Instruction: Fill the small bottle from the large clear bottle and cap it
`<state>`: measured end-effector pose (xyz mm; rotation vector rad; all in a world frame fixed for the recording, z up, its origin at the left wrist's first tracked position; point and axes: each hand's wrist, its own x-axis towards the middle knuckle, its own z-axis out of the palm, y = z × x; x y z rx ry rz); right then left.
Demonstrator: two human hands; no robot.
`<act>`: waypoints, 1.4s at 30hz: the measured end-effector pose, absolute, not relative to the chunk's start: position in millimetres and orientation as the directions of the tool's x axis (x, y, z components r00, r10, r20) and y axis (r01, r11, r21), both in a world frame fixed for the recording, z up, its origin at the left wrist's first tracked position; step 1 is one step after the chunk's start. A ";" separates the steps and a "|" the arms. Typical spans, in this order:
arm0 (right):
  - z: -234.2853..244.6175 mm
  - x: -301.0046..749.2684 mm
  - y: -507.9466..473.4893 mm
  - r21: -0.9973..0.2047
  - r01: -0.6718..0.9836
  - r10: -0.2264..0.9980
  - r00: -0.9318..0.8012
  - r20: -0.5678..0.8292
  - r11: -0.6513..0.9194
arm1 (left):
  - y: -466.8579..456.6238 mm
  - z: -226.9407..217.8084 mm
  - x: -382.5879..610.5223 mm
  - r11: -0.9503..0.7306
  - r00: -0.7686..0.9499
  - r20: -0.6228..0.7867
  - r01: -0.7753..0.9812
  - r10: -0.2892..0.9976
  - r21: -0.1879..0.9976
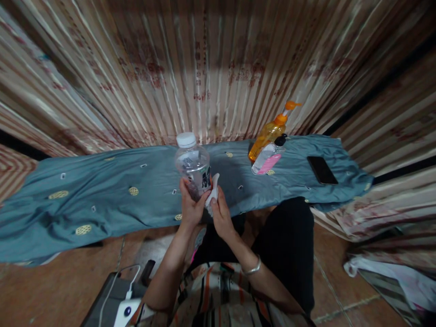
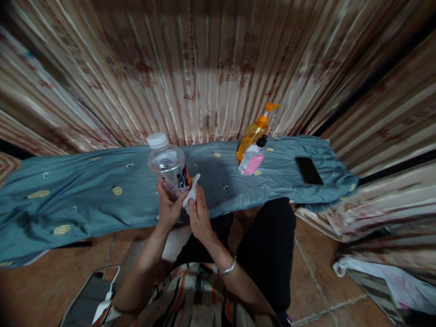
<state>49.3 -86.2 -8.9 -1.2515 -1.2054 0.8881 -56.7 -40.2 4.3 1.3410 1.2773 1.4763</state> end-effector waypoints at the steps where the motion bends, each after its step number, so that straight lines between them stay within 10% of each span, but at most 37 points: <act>1: -4.0 47.5 -87.5 -0.978 0.134 0.962 0.198 0.186 0.162 | -40.4 1.0 -56.4 -0.225 -0.160 0.249 0.154 0.955 0.962; 18: -0.2 58.6 -82.5 -0.929 0.274 0.953 0.103 0.284 0.247 | -49.5 1.7 -59.6 -0.201 -0.065 0.195 -0.097 0.979 0.975; 28: 38.7 59.4 -68.0 -0.901 0.308 0.924 0.130 0.359 0.306 | -61.3 6.7 -47.8 -0.182 -0.077 0.186 0.058 0.980 0.982; 42: 24.2 70.5 -85.6 -0.964 0.177 0.978 0.016 0.206 0.200 | -47.5 21.4 -65.8 -0.032 -0.090 -0.005 -0.399 0.996 0.916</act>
